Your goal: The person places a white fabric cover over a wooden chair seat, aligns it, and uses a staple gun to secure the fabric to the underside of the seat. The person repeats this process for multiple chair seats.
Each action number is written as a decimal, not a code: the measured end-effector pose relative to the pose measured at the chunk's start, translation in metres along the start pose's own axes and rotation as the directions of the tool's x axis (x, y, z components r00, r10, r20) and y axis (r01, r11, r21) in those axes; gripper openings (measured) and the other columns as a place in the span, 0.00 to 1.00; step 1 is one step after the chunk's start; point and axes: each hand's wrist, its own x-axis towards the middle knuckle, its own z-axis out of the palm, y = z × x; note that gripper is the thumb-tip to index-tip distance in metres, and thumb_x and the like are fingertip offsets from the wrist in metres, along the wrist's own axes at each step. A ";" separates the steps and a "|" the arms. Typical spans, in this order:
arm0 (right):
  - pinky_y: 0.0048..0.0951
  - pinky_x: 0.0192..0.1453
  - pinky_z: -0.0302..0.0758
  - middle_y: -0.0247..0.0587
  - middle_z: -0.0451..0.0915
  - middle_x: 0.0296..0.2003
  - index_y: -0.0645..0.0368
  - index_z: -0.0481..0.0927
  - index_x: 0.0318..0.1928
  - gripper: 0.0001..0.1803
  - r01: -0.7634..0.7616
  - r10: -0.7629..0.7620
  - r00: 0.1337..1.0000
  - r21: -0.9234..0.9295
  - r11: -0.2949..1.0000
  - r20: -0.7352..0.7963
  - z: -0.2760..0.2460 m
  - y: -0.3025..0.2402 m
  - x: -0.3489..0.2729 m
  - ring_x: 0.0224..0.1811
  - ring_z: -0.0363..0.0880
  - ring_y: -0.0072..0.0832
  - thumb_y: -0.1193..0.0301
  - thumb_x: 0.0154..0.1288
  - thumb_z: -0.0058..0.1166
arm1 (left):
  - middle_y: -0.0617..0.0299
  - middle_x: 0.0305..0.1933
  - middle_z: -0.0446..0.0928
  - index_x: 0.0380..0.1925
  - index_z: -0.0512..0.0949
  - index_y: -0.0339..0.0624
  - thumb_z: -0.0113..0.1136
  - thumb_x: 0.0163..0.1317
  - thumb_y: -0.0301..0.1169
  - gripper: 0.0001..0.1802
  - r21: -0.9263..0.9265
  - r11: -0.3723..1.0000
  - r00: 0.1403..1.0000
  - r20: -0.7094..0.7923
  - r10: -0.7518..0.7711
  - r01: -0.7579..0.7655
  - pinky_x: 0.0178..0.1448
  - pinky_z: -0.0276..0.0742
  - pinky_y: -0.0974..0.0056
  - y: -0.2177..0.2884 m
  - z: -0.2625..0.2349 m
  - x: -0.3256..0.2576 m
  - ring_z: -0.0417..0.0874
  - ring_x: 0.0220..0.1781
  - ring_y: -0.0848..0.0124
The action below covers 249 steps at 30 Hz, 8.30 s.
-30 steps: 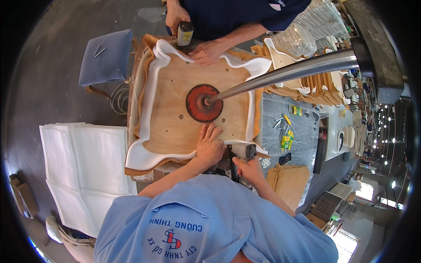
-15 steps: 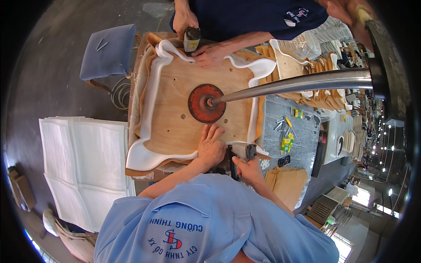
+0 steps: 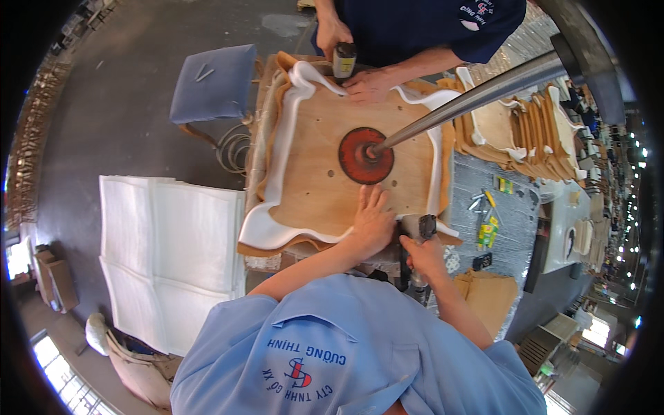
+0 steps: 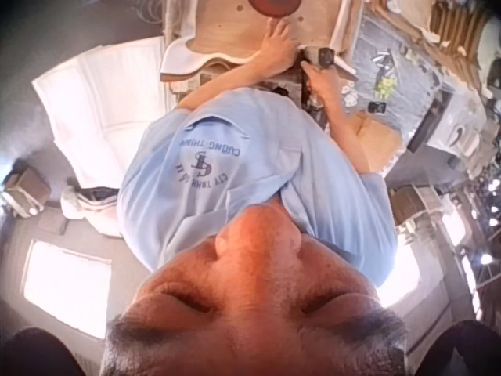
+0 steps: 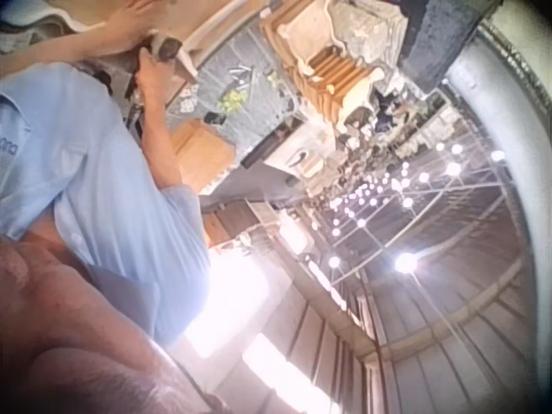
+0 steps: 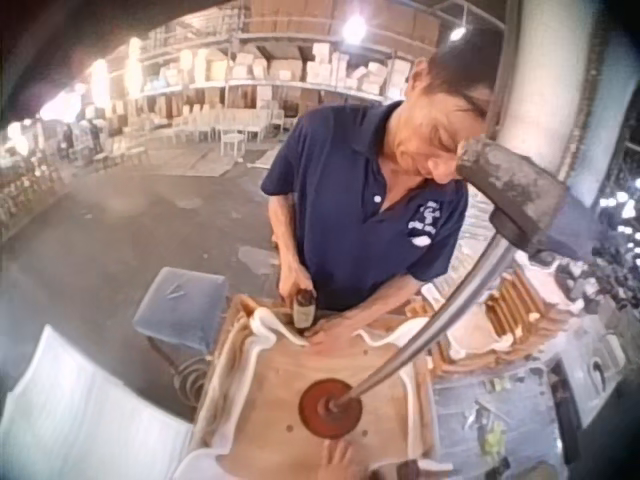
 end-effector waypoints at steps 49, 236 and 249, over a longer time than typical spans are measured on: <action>0.25 0.24 0.72 0.31 0.83 0.27 0.62 0.86 0.47 0.14 0.055 -0.034 0.998 0.416 0.908 -0.056 0.070 -0.036 -0.078 0.20 0.76 0.15 0.66 0.69 0.71 | 0.64 0.31 0.80 0.22 0.84 0.47 0.72 0.61 0.37 0.12 -0.282 0.927 0.914 0.248 0.320 -0.248 0.53 0.67 0.50 -0.152 -0.103 -0.023 0.76 0.44 0.58; 0.31 0.23 0.72 0.31 0.81 0.23 0.62 0.86 0.46 0.16 -0.078 0.073 0.997 0.234 0.969 0.027 0.045 -0.030 -0.030 0.18 0.76 0.20 0.63 0.66 0.72 | 0.60 0.51 0.73 0.31 0.89 0.48 0.70 0.61 0.38 0.08 -0.311 0.943 0.943 0.262 0.203 -0.116 0.85 0.44 0.29 -0.074 -0.033 0.002 0.70 0.64 0.56; 0.29 0.22 0.71 0.30 0.80 0.22 0.63 0.85 0.47 0.16 -0.100 0.095 0.995 0.297 0.950 0.029 0.044 -0.026 -0.030 0.17 0.75 0.19 0.65 0.67 0.72 | 0.60 0.56 0.74 0.34 0.89 0.48 0.72 0.60 0.42 0.11 -0.201 0.968 0.932 0.298 0.207 -0.151 0.86 0.40 0.28 -0.078 -0.054 -0.003 0.69 0.70 0.54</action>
